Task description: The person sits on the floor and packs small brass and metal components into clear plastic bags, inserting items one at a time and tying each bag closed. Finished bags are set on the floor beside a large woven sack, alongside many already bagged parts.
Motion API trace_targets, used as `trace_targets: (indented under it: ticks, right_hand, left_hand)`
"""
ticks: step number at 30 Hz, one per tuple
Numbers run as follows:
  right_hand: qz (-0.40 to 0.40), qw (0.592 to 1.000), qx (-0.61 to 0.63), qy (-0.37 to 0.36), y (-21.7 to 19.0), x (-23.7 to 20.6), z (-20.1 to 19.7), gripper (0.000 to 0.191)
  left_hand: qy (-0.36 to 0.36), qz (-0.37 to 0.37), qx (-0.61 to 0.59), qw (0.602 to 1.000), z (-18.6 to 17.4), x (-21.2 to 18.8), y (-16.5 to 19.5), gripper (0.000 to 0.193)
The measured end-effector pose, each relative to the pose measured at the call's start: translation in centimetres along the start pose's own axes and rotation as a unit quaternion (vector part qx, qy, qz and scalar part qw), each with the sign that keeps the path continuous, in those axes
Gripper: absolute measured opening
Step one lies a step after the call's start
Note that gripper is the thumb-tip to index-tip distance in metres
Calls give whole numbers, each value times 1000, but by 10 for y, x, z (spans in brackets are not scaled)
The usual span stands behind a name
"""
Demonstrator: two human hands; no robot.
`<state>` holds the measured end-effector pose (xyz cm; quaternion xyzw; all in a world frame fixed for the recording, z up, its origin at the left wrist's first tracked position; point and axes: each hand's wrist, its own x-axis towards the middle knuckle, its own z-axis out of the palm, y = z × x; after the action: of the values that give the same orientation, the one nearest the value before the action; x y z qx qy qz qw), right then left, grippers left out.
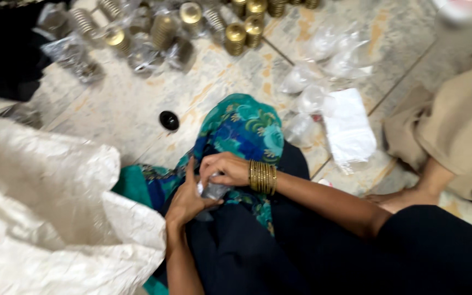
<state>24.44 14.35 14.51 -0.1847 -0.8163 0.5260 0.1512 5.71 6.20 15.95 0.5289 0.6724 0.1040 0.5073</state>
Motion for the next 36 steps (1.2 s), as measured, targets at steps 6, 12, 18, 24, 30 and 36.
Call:
trace_targets:
  ticks: [6,12,18,24,30,36]
  right_hand:
    - [0,945,-24,325,20,-11,-68,19]
    - [156,832,-127,518,53,-41,-134,25]
    - [312,903,-260,140,53,-78,-91,25]
    - [361,885,-281,-83,42,-126,-78,26]
    - [340,879,-315,-114,88,-140,-88,28]
    - [319,864,-366,135,78,-116,-97,44]
  left_hand:
    - [-1,38,16,999,-2,-5,4,127]
    - [10,131,-32,991,1,-4,-7,103]
    - [92,195,-145,966,2,-7,-12,88]
    - [201,239,-214,926,-2,-9,3,86]
    - [264,294,-276,876,1,-8,20,92]
    - [230,265,-284,892,-2,-2,39,92]
